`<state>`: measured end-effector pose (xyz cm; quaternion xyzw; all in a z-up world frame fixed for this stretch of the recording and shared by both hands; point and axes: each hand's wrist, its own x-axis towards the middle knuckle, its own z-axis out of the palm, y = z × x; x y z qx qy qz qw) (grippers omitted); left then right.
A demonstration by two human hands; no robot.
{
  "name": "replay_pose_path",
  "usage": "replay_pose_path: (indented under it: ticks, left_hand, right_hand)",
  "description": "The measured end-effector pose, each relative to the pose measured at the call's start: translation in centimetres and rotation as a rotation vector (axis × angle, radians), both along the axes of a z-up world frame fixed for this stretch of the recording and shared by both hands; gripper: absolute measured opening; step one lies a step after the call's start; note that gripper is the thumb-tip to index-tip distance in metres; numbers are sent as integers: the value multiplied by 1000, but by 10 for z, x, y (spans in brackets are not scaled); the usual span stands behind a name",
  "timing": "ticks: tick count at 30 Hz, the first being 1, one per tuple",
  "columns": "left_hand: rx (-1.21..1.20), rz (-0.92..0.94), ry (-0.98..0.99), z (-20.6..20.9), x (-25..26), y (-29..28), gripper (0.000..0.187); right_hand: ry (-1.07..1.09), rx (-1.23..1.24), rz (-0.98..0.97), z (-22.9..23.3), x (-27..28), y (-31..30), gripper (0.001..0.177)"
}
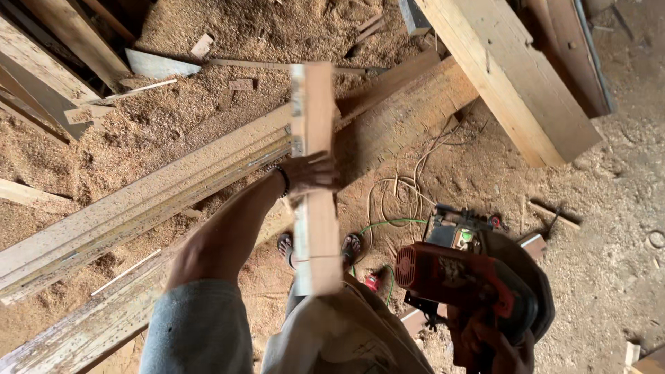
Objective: The person uses a circular saw to cut a wooden beam, placing a small wooden block against it as a guide and repositioning the beam by hand on a pile of wood.
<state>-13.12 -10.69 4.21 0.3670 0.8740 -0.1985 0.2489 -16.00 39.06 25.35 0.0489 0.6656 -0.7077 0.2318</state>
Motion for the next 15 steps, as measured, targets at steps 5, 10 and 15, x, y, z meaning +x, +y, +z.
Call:
replay_pose_path:
  ticks: [5,10,15]
  left_hand:
    - [513,1103,-10,9,-4,63,127]
    - [562,1468,523,-23,6,118,137]
    - [438,1690,536,-5,7,121,141]
  right_hand:
    - [6,-150,3,44,7,-21,53]
    - [11,-6,177,56,-5,-39,58]
    - [2,-175,409,74,-11,-84,63]
